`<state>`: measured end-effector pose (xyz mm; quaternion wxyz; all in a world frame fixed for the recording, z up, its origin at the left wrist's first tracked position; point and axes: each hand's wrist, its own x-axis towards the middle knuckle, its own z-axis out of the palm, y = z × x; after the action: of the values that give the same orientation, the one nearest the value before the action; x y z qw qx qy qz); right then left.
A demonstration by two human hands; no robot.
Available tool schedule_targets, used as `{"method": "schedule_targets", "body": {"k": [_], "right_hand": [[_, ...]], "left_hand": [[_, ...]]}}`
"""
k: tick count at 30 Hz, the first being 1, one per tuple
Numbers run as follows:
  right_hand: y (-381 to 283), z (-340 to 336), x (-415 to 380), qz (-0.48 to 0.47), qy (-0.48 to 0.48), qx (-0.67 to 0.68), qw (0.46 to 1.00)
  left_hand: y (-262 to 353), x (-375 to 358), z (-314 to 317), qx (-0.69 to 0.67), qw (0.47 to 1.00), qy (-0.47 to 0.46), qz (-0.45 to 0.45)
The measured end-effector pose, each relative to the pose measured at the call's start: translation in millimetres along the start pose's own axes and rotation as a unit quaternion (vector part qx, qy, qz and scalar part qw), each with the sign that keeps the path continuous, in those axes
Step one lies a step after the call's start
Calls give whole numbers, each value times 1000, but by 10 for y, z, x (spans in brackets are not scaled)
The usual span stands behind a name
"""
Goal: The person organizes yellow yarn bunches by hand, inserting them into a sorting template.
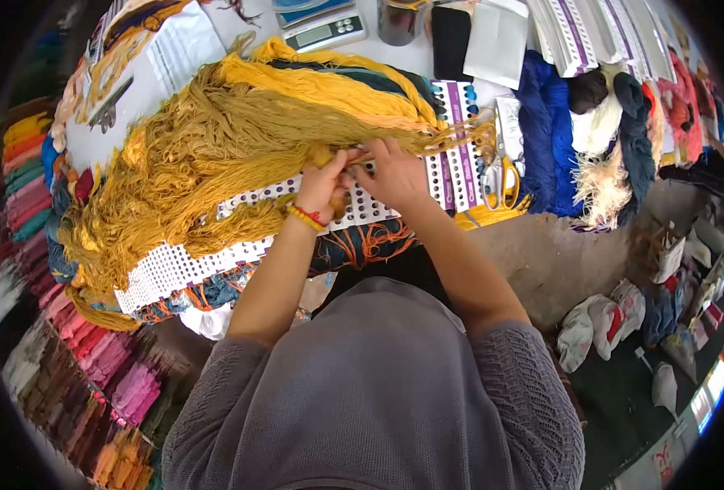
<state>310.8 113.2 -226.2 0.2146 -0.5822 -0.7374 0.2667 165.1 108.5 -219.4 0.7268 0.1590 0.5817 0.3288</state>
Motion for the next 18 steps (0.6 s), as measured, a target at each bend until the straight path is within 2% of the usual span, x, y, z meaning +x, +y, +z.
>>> {"method": "schedule_targets", "body": {"k": [1,3,6,7,11,12,13,14,16,18], "right_hand": [[-12,-1,39,32,-37,-70,996],[-12,26,69,57,-60,-58,995],[-16,34,53,65,-61,-72,993],[-8,33,47,60,-66,-82,993],[52,99,28,63,-66,-105,990],[98,159,20,63,-62,-84,993],[106,166,23,63,-58,-81,993],[101,160,21,65,-61,-83,993],[94,150,5,62,-61,-85,993],[81,141,22,79,-73,-74,991]], "left_hand": [[15,-39,-13,52,996,55,42],[-38,-43,-162,13,995,98,20],[-129,58,-522,-109,991,74,23],[-44,38,-541,-143,984,108,21],[455,-221,-1308,-148,983,99,33],[701,-398,-1463,-111,982,130,80],[886,-463,-1783,-76,971,184,128],[1062,-509,-2090,7,921,302,244],[1656,-711,-3581,15,953,198,229],[2048,-907,-3822,23,926,295,235]]}}
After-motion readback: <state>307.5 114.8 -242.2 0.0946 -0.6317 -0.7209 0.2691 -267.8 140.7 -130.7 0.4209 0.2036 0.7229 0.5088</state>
